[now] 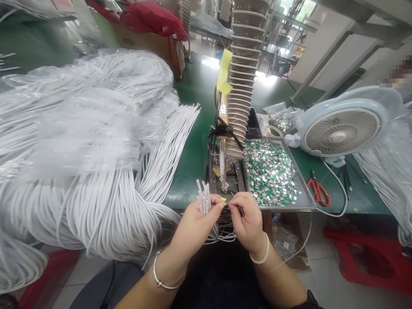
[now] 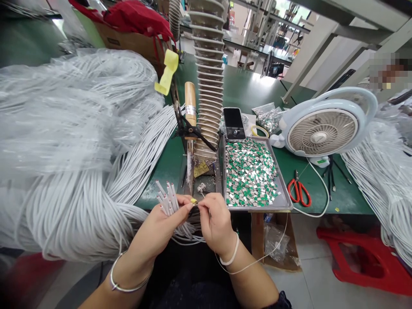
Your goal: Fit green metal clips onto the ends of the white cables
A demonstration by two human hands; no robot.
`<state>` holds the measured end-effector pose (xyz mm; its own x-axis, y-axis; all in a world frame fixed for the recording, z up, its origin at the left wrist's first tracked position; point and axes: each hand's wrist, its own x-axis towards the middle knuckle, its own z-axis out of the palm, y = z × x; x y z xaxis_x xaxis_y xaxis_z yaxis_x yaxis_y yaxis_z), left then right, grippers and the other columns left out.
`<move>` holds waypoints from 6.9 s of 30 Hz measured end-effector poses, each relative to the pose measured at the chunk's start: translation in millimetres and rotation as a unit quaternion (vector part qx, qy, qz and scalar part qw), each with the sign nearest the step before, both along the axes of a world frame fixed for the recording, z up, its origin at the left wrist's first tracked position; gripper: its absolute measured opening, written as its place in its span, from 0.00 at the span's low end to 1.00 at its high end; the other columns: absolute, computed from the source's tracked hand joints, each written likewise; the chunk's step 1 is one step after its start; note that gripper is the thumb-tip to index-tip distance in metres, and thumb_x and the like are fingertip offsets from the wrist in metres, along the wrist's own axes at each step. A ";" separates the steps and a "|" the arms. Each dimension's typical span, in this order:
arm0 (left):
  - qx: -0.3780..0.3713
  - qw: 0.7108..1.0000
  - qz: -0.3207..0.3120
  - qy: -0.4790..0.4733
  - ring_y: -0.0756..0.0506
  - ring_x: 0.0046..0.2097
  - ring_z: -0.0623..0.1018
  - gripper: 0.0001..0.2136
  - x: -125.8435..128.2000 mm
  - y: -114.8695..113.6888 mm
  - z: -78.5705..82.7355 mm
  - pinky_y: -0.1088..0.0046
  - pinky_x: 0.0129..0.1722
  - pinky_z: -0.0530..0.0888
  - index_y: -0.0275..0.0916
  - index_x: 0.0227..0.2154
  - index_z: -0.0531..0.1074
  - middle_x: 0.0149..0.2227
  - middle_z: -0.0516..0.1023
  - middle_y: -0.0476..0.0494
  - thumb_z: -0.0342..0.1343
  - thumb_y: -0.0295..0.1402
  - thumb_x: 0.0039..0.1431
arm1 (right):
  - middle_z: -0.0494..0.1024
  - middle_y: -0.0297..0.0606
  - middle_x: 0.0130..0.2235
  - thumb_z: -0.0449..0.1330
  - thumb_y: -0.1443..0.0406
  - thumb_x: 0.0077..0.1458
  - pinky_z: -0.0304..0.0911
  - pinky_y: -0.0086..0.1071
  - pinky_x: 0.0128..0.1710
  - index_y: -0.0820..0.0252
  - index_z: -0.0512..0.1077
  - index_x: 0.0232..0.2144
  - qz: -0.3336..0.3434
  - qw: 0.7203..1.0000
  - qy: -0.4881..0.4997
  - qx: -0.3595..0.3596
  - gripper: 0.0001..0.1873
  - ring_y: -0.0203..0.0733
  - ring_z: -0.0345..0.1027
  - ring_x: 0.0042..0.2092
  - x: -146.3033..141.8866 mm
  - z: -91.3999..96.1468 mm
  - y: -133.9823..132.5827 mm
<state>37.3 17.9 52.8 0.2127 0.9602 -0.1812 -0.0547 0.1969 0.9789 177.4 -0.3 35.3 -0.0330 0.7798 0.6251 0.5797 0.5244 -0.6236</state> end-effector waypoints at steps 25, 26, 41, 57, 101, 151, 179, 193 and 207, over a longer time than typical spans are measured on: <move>0.025 0.998 0.020 0.055 0.46 0.36 0.73 0.04 0.5 11.2 13.9 0.70 0.40 0.68 0.39 0.22 0.67 0.32 0.74 0.47 0.55 0.30 0.49 | 0.78 0.41 0.38 0.48 0.73 0.58 0.73 0.36 0.39 0.59 0.63 0.47 -0.032 0.997 0.063 0.027 0.15 0.38 0.75 0.39 -3.1 -4.9 -1.8; 0.023 0.998 0.021 0.053 0.45 0.37 0.73 0.04 0.6 12.0 14.7 0.70 0.40 0.68 0.39 0.22 0.67 0.32 0.74 0.47 0.56 0.31 0.48 | 0.78 0.41 0.38 0.49 0.73 0.58 0.73 0.36 0.40 0.58 0.65 0.45 -0.032 0.997 0.065 0.026 0.14 0.39 0.75 0.39 -3.1 -4.2 -1.1; 0.042 0.996 0.002 0.083 0.47 0.33 0.72 0.04 -0.8 19.0 16.7 0.71 0.36 0.68 0.39 0.23 0.67 0.30 0.74 0.49 0.55 0.31 0.50 | 0.77 0.44 0.38 0.52 0.76 0.55 0.71 0.38 0.40 0.59 0.69 0.39 0.014 0.996 0.049 0.076 0.13 0.42 0.73 0.42 -6.8 5.4 7.9; 0.049 0.992 -0.013 0.113 0.48 0.34 0.72 0.03 -3.3 18.9 23.6 0.71 0.37 0.68 0.39 0.25 0.66 0.31 0.72 0.51 0.53 0.30 0.52 | 0.77 0.43 0.38 0.51 0.75 0.56 0.72 0.40 0.39 0.57 0.69 0.40 -0.006 0.997 0.023 0.079 0.13 0.43 0.72 0.42 -8.8 10.3 8.8; 0.045 0.998 -0.053 0.011 0.46 0.33 0.71 0.12 -5.3 -9.7 -18.0 0.69 0.38 0.67 0.38 0.31 0.72 0.28 0.72 0.46 0.48 0.39 0.60 | 0.74 0.43 0.39 0.49 0.74 0.56 0.67 0.40 0.44 0.59 0.66 0.44 -0.013 0.999 -0.038 -0.017 0.15 0.43 0.68 0.44 18.4 9.6 -27.8; -0.073 0.981 0.025 -0.178 0.56 0.17 0.53 0.12 14.4 -13.7 -24.3 0.77 0.18 0.50 0.38 0.31 0.65 0.15 0.55 0.60 0.57 0.41 0.53 | 0.67 0.33 0.29 0.53 0.66 0.57 0.64 0.29 0.28 0.58 0.67 0.34 0.009 0.969 0.159 -0.189 0.04 0.33 0.64 0.28 13.8 16.2 -7.2; -0.014 0.989 0.055 -0.140 0.58 0.19 0.55 0.06 18.1 -9.2 -14.2 0.77 0.19 0.55 0.37 0.22 0.65 0.36 0.72 0.46 0.52 0.28 0.53 | 0.67 0.29 0.24 0.54 0.67 0.55 0.62 0.25 0.24 0.58 0.67 0.30 0.000 0.955 0.205 -0.214 0.03 0.31 0.63 0.24 -4.9 10.6 -0.8; -0.085 0.983 0.071 -0.149 0.57 0.17 0.52 0.04 20.5 -3.9 -7.2 0.81 0.17 0.52 0.37 0.32 0.66 0.15 0.58 0.60 0.52 0.29 0.52 | 0.72 0.43 0.40 0.47 0.74 0.57 0.71 0.39 0.36 0.58 0.59 0.53 -0.037 0.993 0.000 0.115 0.22 0.42 0.69 0.39 -2.8 -7.5 -6.0; -0.070 0.979 0.070 -0.176 0.56 0.18 0.53 0.04 20.7 -3.8 -1.2 0.82 0.18 0.53 0.37 0.33 0.66 0.16 0.57 0.60 0.50 0.26 0.54 | 0.73 0.43 0.39 0.52 0.76 0.55 0.72 0.38 0.39 0.58 0.68 0.42 -0.024 0.995 -0.004 0.100 0.15 0.41 0.70 0.42 -7.2 3.3 0.9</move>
<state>58.0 14.2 51.6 0.1542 0.9555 -0.2516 -0.4197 0.2939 0.8588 170.2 0.6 38.6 -0.0041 0.6407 0.7678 0.6111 0.6094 -0.5052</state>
